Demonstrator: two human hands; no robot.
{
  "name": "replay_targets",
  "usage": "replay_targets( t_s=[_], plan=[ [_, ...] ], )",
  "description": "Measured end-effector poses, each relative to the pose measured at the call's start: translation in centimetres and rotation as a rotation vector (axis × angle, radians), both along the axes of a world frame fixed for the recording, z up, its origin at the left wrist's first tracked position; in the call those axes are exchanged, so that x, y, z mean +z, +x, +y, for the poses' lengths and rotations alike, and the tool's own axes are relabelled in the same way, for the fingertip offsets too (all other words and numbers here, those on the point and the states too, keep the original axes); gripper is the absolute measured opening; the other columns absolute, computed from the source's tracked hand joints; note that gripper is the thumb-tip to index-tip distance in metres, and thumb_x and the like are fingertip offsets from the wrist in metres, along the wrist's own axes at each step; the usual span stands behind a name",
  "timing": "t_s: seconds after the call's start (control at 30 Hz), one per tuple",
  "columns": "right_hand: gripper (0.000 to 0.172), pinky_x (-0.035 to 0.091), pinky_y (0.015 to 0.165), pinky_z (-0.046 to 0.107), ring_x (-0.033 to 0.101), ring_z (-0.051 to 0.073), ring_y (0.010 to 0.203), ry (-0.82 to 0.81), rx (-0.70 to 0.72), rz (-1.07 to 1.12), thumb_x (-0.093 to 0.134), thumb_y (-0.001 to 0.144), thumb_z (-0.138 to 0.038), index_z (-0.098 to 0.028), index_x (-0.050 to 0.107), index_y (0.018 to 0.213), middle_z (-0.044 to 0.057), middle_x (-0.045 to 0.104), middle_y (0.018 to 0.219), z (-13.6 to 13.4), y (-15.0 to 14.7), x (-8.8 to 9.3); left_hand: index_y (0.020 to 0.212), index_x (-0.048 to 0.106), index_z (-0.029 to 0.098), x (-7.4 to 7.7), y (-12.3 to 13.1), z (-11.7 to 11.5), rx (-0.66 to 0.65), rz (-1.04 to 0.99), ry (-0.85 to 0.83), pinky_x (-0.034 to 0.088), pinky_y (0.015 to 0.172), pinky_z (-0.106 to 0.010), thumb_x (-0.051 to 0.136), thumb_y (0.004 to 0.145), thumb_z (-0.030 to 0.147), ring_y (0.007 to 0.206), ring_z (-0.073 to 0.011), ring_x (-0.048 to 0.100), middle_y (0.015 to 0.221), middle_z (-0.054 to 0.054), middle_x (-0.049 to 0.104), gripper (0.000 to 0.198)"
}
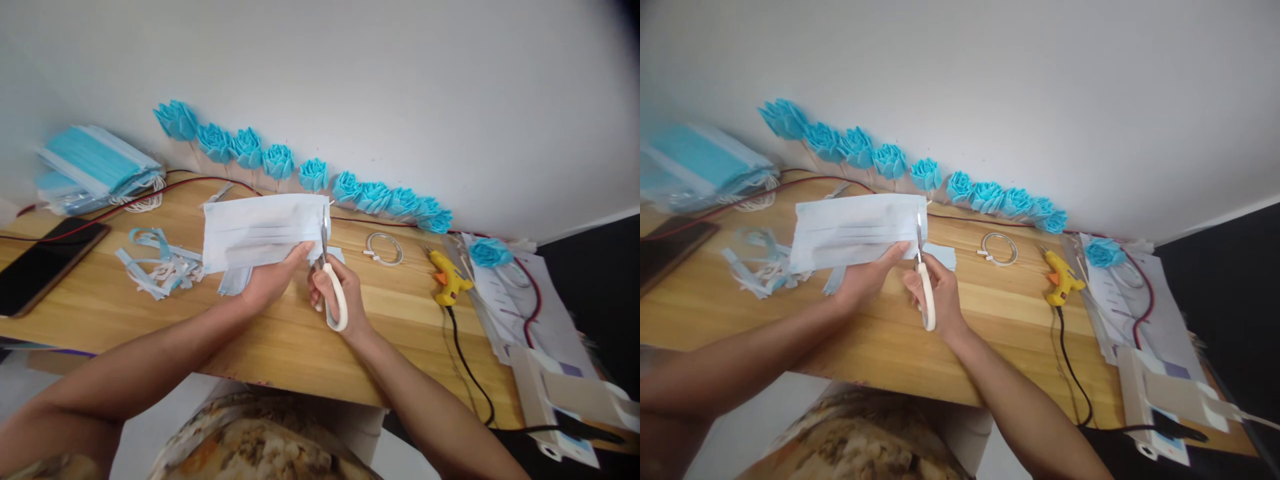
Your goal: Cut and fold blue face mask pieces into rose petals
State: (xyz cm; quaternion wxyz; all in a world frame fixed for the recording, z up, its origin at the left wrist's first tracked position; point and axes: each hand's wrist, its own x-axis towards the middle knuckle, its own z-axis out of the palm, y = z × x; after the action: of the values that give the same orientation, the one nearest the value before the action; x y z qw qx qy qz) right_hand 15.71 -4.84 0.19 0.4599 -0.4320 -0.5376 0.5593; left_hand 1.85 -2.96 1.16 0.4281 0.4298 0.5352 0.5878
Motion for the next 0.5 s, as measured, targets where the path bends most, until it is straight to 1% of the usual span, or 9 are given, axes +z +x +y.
replay_targets(
  t_s=[0.23,0.33,0.43,0.5],
  plan=[
    [0.051,0.038,0.036,0.02,0.048,0.007,0.041,-0.021,-0.037,0.009,0.076,0.077,-0.067,-0.022,0.054,0.075,-0.006,0.054,0.059,-0.06,-0.02,-0.3,0.102,0.075,0.032,0.09,0.03,0.07,-0.025,-0.026,0.038,0.02,0.131,-0.052,0.087,0.073,0.045,0.15,-0.0366,0.044,0.114,-0.006,0.078,0.034],
    [0.049,0.035,0.035,0.02,0.047,0.007,0.04,-0.045,-0.046,0.03,0.081,0.074,-0.062,-0.022,0.054,0.075,-0.006,0.054,0.058,-0.05,-0.1,-0.17,0.098,0.075,0.03,0.13,0.01,0.02,-0.025,-0.006,0.008,0.028,0.129,-0.051,0.085,0.074,0.046,0.144,-0.0364,0.05,0.111,-0.007,0.079,0.031],
    [0.047,0.034,0.035,0.02,0.046,0.007,0.039,-0.063,-0.056,0.025,0.083,0.072,-0.06,-0.022,0.055,0.075,-0.007,0.052,0.056,-0.07,-0.21,0.16,0.094,0.075,0.027,-0.21,-0.14,0.06,-0.081,-0.009,-0.042,0.038,0.122,-0.051,0.082,0.077,0.051,0.133,-0.0363,0.061,0.108,-0.006,0.079,0.03],
    [0.048,0.034,0.035,0.02,0.046,0.007,0.039,-0.062,-0.058,0.014,0.081,0.073,-0.062,-0.022,0.055,0.073,-0.007,0.051,0.054,-0.08,-0.24,0.29,0.098,0.075,0.026,-0.63,-0.28,0.23,-0.106,-0.043,-0.008,0.041,0.121,-0.049,0.079,0.079,0.054,0.129,-0.0345,0.064,0.111,-0.006,0.079,0.034]
  ],
)
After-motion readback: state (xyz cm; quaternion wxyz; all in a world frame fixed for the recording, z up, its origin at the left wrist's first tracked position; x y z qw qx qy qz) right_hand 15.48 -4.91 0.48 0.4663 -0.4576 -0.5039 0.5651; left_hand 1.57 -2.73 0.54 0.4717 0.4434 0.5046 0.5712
